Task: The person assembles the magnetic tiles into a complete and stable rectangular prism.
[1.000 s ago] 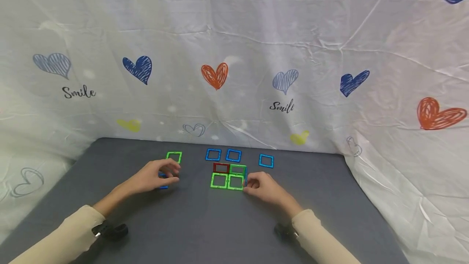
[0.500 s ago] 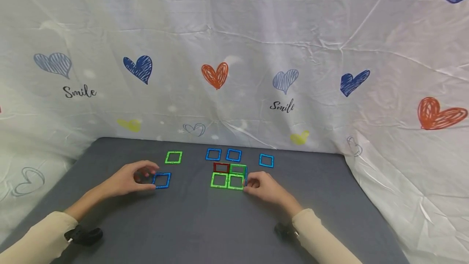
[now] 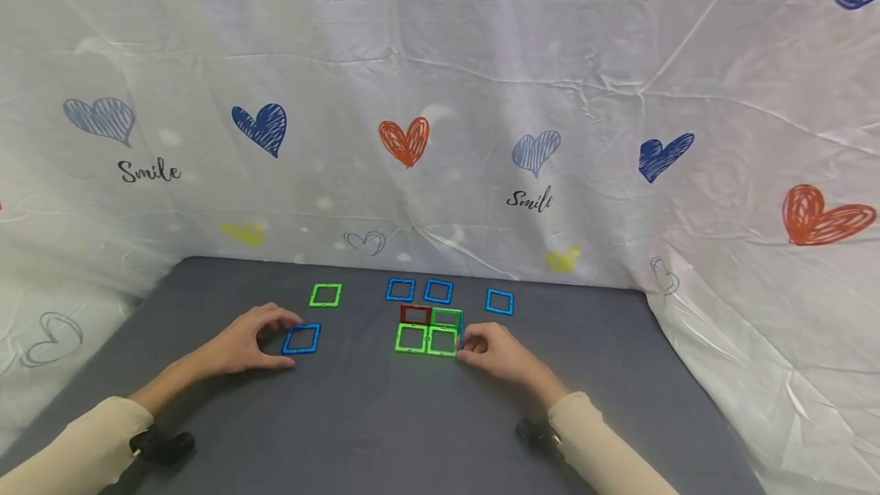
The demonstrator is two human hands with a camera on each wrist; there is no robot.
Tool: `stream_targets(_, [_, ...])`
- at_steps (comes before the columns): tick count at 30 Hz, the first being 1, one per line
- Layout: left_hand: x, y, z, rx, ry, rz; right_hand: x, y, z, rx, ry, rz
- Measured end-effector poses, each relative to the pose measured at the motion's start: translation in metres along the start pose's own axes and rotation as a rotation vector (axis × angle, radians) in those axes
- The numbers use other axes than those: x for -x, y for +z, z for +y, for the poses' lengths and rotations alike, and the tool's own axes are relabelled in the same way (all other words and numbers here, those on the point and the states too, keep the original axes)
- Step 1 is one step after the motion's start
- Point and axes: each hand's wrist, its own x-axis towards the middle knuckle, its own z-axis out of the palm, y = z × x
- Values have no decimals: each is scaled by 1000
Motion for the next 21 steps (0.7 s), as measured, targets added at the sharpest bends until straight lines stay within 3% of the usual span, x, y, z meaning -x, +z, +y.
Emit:
stream_targets(7, [2, 3, -4, 17, 11, 20, 0, 0, 1, 9, -4, -2])
stream_targets(14, [1, 3, -6, 62, -33, 0, 0, 0, 0, 11, -4, -3])
stream_targets(21, [0, 4, -9, 63, -34, -1, -1, 1, 1, 12, -4, -1])
